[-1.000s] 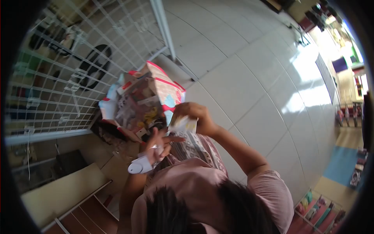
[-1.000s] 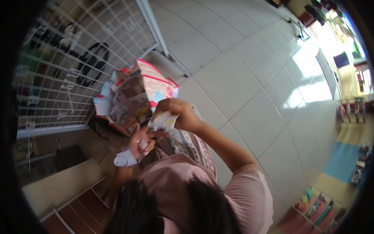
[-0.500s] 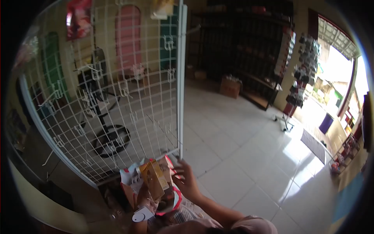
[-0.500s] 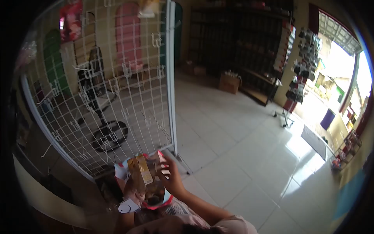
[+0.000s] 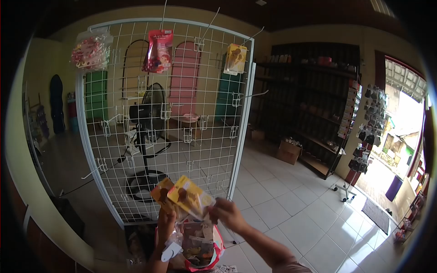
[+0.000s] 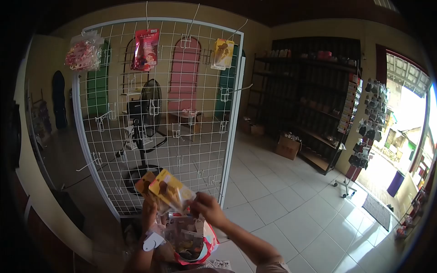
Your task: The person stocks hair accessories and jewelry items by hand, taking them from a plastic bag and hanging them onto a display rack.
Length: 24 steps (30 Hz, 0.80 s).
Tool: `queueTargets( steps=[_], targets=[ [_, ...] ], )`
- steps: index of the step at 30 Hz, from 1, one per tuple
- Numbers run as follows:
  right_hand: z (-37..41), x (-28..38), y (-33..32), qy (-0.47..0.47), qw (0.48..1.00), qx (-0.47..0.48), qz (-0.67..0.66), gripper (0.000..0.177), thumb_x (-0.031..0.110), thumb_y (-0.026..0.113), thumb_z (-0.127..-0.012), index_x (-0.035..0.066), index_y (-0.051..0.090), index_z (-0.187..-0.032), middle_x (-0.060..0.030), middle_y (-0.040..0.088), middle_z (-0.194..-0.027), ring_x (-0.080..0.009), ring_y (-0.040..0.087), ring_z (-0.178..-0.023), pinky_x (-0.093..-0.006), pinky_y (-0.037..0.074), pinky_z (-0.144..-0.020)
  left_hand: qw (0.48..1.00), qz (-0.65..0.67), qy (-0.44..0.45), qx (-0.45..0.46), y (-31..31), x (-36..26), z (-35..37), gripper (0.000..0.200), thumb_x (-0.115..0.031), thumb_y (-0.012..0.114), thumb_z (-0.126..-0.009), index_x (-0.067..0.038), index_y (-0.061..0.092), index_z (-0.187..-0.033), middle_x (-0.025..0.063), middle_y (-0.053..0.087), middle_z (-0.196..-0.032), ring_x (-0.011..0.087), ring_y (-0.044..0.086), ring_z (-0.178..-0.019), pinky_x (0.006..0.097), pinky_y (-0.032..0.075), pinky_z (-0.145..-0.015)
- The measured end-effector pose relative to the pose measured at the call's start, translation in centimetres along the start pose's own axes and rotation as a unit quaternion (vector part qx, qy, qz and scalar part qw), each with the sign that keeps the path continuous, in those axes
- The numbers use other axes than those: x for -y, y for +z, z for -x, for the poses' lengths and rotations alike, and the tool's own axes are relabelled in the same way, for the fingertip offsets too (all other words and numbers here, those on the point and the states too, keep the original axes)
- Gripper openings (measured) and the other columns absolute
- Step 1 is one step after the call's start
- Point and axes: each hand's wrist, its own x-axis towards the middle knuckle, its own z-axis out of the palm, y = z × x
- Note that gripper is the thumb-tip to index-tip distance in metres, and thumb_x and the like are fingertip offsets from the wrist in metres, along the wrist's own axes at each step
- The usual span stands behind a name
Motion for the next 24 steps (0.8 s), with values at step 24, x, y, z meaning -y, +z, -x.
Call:
queueTargets(
  steps=[24],
  targets=[
    [-19.3, 32.9, -14.0, -0.369, 0.888, -0.268, -0.064, 0.01, 0.012, 0.059, -0.082, 0.004, 0.056, -0.076, -0.0018, 0.055, -0.064, -0.0077, 0.051, -0.049, -0.0194, 0.037, -0.041, 0.996, 0.068, -0.048, -0.014, -3.8, -1.0, 1.7, 0.042, -0.035, 0.056, -0.088, -0.003, 0.048, -0.113, 0.0055, 0.05, -0.079, 0.0119, 0.048, -0.045, 0.0249, 0.039, -0.037]
  ],
)
